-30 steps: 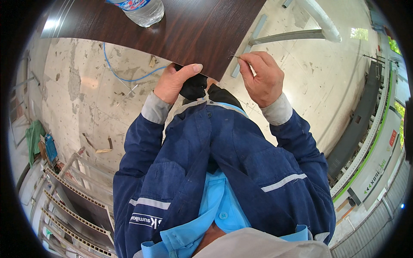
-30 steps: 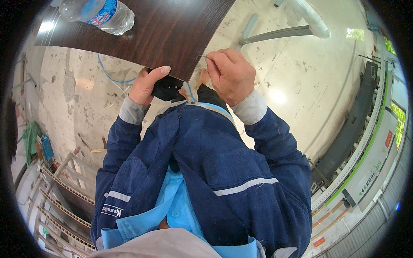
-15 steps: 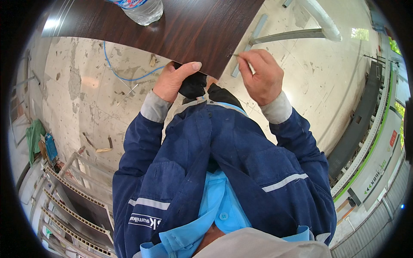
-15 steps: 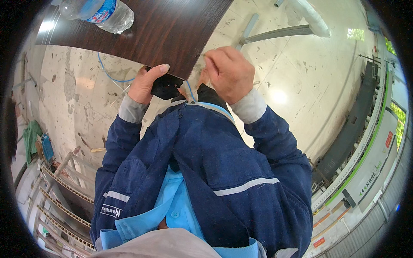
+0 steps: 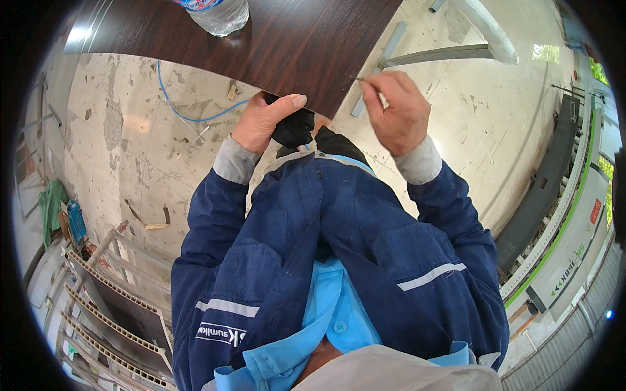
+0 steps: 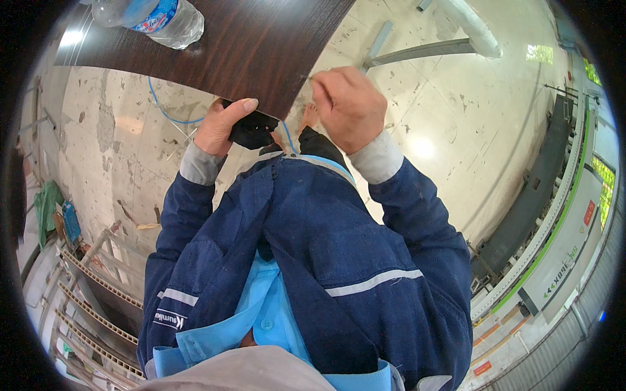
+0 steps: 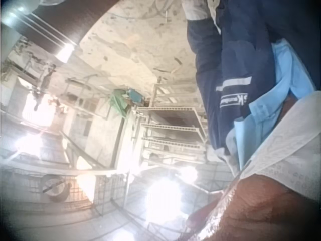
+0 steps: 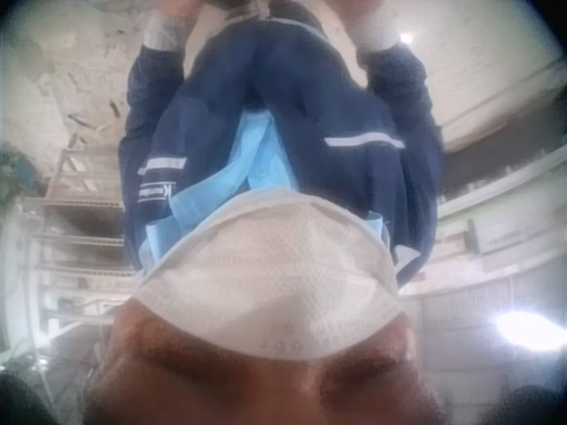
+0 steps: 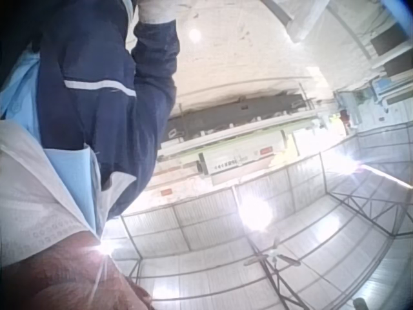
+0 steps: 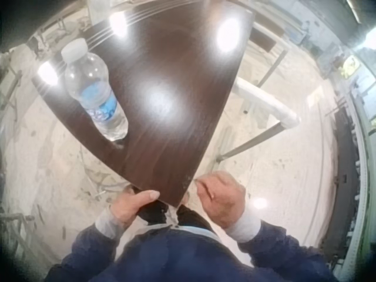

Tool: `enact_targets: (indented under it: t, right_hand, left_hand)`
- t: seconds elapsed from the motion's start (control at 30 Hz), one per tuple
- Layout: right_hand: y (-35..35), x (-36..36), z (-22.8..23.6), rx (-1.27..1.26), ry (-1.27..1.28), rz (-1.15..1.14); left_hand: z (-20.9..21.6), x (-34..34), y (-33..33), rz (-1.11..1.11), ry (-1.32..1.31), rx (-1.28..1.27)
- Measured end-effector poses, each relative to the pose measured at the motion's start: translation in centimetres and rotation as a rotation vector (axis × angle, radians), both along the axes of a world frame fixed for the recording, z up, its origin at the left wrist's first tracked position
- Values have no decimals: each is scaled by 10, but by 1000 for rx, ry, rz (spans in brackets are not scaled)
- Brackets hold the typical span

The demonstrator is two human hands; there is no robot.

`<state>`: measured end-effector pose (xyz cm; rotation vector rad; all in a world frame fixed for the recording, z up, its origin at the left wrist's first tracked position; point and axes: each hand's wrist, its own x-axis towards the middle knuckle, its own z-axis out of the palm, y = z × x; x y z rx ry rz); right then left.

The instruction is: The person applies thin metallic strips to a dark wood tabletop, pressing them into place and wiping the surface with a black cloth. They handle a water bottle and a small paper label, then continue aligning and smoothing the strips across the table.

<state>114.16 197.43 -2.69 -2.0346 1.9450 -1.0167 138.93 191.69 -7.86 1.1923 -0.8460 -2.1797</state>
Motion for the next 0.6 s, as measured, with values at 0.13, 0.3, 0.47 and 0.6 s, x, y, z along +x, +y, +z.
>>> enact_targets:
  t: [0.13, 0.3, 0.47, 0.6]
  right_hand:
    - [-3, 0, 1, -15, 45, 61]
    - [-7, -1, 4, -44, 18, 8]
    - [-5, 3, 1, -29, 42, -12]
    - [-10, 4, 0, -75, 2, 118]
  left_hand:
    - [0, 0, 1, 16, -21, -23]
    - [2, -2, 1, 3, -23, -9]
    - [2, -2, 4, 16, -35, -17]
    - [1, -3, 2, -21, -58, -35]
